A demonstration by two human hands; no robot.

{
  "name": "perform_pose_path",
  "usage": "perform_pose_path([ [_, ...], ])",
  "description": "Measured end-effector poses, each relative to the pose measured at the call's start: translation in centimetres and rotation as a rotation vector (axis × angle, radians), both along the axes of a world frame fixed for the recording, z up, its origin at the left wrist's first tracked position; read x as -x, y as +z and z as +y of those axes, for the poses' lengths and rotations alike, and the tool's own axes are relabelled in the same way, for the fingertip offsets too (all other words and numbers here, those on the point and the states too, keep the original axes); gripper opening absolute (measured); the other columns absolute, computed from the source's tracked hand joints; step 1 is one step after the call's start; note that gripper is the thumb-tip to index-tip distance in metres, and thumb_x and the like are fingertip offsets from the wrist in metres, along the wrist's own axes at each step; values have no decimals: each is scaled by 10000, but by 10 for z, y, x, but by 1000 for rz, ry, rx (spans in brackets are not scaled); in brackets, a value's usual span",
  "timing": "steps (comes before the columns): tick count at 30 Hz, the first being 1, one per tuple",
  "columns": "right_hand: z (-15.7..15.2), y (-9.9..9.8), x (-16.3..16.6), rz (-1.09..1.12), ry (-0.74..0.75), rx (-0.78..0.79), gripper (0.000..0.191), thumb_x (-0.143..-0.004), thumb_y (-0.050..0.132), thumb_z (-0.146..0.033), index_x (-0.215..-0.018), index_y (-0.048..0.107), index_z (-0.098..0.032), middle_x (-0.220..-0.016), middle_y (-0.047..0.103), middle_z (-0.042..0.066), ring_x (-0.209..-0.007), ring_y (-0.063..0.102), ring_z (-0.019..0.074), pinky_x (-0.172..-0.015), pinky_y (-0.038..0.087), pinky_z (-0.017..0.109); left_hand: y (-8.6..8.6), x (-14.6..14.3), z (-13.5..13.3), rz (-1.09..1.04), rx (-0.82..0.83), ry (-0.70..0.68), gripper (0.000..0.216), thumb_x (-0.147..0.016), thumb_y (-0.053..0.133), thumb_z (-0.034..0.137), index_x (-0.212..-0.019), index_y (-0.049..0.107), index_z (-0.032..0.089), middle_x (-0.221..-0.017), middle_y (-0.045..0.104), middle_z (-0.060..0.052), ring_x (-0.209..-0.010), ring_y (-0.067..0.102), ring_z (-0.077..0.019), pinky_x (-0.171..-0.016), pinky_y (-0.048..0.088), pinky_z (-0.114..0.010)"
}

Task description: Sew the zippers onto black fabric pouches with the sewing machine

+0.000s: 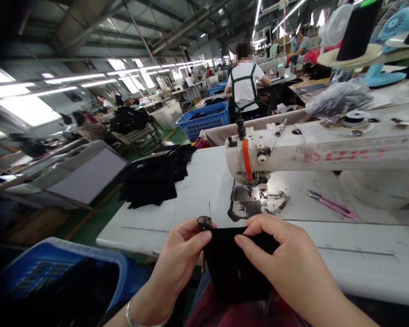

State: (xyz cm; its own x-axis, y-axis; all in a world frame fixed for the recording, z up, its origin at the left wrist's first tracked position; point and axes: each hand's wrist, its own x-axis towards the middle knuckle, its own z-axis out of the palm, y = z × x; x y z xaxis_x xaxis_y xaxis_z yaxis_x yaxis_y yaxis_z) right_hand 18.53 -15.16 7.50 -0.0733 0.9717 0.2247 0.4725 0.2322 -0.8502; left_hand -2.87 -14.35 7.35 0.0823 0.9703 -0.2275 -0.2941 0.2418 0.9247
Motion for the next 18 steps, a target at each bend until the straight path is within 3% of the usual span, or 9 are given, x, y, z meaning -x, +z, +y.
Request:
perform_pose_path([
  [3, 1, -2, -6, -5, 13, 31, 220, -821, 722, -481, -768, 697, -269, -917, 748, 0, -774, 694, 198, -697, 552, 290, -3, 4, 1, 76, -38, -22, 233, -714, 886, 300, -870, 795, 153, -837, 742, -43, -759, 639, -120, -720, 523, -191],
  [9, 5, -16, -31, 90, 90, 136, 274, -839, 742, -495, -908, 738, -230, -1129, 730, 70, -1049, 681, 248, -955, 538, 362, -7, 13, 5, 238, -61, -9, 263, -771, 829, 366, -919, 775, 155, -849, 735, -39, -766, 634, -138, -729, 522, -215],
  [14, 5, -17, -33, 188, 0, 213, 278, -809, 764, -467, -864, 694, -204, -964, 734, 74, -899, 688, 218, -739, 568, 309, -9, 14, 7, 413, -124, -32, 245, -809, 767, 373, -931, 766, 161, -905, 747, -54, -864, 656, -199, -788, 534, -270],
  [18, 7, -18, -16, 324, -6, 236, 234, -786, 759, -370, -839, 593, -214, -847, 684, 22, -786, 648, 162, -666, 535, 258, 7, 24, 18, 610, -172, -186, 226, -883, 675, 383, -937, 718, 168, -867, 702, -31, -812, 623, -183, -730, 504, -267],
])
